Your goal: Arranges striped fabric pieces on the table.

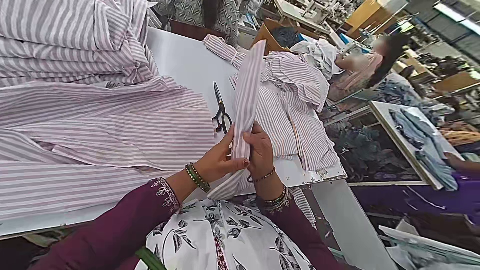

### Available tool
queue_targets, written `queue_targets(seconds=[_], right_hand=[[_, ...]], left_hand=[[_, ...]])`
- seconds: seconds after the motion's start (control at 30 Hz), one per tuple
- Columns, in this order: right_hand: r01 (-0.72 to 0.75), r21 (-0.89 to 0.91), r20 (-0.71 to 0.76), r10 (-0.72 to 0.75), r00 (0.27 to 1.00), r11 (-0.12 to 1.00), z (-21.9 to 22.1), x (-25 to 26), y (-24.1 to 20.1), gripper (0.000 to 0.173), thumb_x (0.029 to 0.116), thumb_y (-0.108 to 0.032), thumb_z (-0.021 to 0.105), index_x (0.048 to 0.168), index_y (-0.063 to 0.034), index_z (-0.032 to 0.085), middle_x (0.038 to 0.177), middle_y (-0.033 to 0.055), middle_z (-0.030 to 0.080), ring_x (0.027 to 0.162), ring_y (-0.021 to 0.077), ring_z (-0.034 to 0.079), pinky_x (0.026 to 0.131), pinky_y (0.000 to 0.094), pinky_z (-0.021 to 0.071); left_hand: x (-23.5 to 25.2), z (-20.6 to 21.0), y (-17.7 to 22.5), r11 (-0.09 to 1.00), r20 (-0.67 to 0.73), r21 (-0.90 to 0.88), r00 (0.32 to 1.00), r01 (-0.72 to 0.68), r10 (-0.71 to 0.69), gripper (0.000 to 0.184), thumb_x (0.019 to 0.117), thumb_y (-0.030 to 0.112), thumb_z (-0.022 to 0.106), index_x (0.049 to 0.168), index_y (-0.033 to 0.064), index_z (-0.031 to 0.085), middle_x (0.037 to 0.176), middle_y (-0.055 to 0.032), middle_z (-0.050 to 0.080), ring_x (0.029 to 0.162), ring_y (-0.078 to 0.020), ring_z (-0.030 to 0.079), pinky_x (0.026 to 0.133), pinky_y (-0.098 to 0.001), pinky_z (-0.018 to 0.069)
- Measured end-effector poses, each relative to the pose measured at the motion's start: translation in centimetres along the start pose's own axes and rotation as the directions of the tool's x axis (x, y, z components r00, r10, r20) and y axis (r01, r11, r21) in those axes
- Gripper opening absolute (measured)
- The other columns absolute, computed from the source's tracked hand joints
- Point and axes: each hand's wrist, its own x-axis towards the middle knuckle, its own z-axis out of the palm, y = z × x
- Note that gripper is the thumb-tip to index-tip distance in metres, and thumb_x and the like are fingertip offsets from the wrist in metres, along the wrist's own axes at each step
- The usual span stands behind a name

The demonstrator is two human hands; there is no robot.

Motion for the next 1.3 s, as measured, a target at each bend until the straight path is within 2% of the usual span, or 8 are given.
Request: queue_targets(seconds=[0.2, 0.37, 0.47, 0.6, 0.73, 0.87, 1.07, 1.3], right_hand=[[0.138, 0.064, -0.267, -0.117, 0.957, 0.988, -5.1, -2.4, -5.1, 0.037, 0.0998, -0.005, 0.026, 0.106, -0.0103, 0.061, 0.085, -0.0041, 0.073, 0.079, 0.0007, 0.070, 0.073, 0.0196, 0.0594], [0.341, -0.324, -0.493, -0.466, 0.735, 0.882, -9.7, -5.1, -12.7, 0.046, 0.1044, -0.007, 0.017, 0.090, -0.0130, 0.061, 0.075, -0.0100, 0.071, 0.073, -0.0029, 0.068, 0.070, 0.0168, 0.0578], [0.391, -0.580, -0.483, -0.688, 0.541, 0.715, -13.7, -5.5, -17.9, 0.040, 0.1048, -0.002, 0.017, 0.092, -0.0100, 0.054, 0.074, -0.0127, 0.064, 0.073, -0.0057, 0.064, 0.073, 0.0142, 0.0541], [0.253, -0.734, -0.458, -0.734, 0.501, 0.630, -22.1, -0.8, -22.8, 0.020, 0.1031, 0.001, 0.033, 0.105, -0.0026, 0.052, 0.084, -0.0071, 0.057, 0.078, -0.0040, 0.058, 0.077, 0.0160, 0.0504], [-0.182, -0.815, -0.472, -0.449, 0.759, 0.550, -27.4, 5.9, -20.3, 0.041, 0.1003, -0.012, 0.050, 0.140, -0.0035, 0.053, 0.121, 0.0069, 0.063, 0.099, 0.0067, 0.060, 0.089, 0.0273, 0.0504], [-0.123, -0.908, -0.147, -0.028, 0.989, 0.402, -23.5, 10.8, -10.3, 0.043, 0.1053, -0.017, 0.054, 0.141, 0.0066, 0.052, 0.135, 0.0275, 0.060, 0.120, 0.0314, 0.061, 0.103, 0.0445, 0.0485], [0.016, -0.956, -0.114, 0.420, 0.900, -0.293, -15.5, 10.9, 1.1, 0.104, 0.0921, -0.076, 0.048, 0.166, -0.0146, 0.008, 0.170, 0.0241, -0.006, 0.156, 0.0439, -0.007, 0.122, 0.0657, 0.0032], [0.102, -0.964, -0.062, 0.579, 0.813, -0.246, -13.7, 9.5, -0.1, 0.110, 0.0899, -0.073, 0.057, 0.165, -0.0113, 0.006, 0.167, 0.0287, -0.011, 0.156, 0.0455, -0.007, 0.124, 0.0607, 0.0055]], left_hand=[[-1.3, -1.0, 1.0, 0.911, 0.343, 0.396, 0.902, 0.115, -0.262, 0.054, 0.1037, 0.020, 0.059, 0.153, 0.0017, 0.044, 0.124, -0.0104, 0.069, 0.075, -0.0043, 0.064, 0.071, -0.0228, 0.0540], [0.3, 0.4, -0.9, 0.871, 0.266, 0.469, 0.918, 0.144, -0.295, 0.048, 0.1033, 0.019, 0.060, 0.145, -0.0025, 0.053, 0.135, -0.0219, 0.064, 0.116, -0.0297, 0.068, 0.102, -0.0416, 0.0529], [1.6, 1.3, -1.2, 0.866, 0.246, 0.476, 0.921, 0.156, -0.301, 0.045, 0.1040, 0.019, 0.059, 0.143, -0.0026, 0.054, 0.138, -0.0220, 0.061, 0.120, -0.0284, 0.066, 0.103, -0.0392, 0.0517], [3.1, 2.8, -2.6, 0.856, 0.190, 0.468, 0.921, 0.219, -0.339, 0.043, 0.1037, 0.018, 0.060, 0.141, -0.0022, 0.056, 0.141, -0.0208, 0.059, 0.118, -0.0255, 0.067, 0.101, -0.0366, 0.0531], [5.3, 4.7, -3.3, 0.870, 0.094, 0.426, 0.944, 0.250, -0.317, 0.039, 0.1042, 0.016, 0.058, 0.139, -0.0008, 0.057, 0.141, -0.0189, 0.058, 0.113, -0.0209, 0.068, 0.098, -0.0334, 0.0549], [7.6, 5.4, -4.2, 0.870, 0.018, 0.433, 0.962, 0.238, -0.272, 0.034, 0.1048, 0.017, 0.056, 0.131, -0.0031, 0.062, 0.129, -0.0188, 0.066, 0.109, -0.0181, 0.068, 0.098, -0.0329, 0.0531], [8.0, 5.6, -6.1, 0.829, -0.102, 0.460, 0.946, 0.320, -0.308, 0.031, 0.1040, 0.015, 0.056, 0.127, -0.0041, 0.065, 0.125, -0.0191, 0.067, 0.111, -0.0193, 0.067, 0.101, -0.0331, 0.0507], [9.2, 3.7, -5.6, 0.840, -0.502, 0.325, 0.832, 0.435, -0.237, 0.024, 0.1049, 0.016, 0.055, 0.116, -0.0010, 0.067, 0.096, -0.0082, 0.069, 0.074, -0.0074, 0.062, 0.071, -0.0255, 0.0524]])
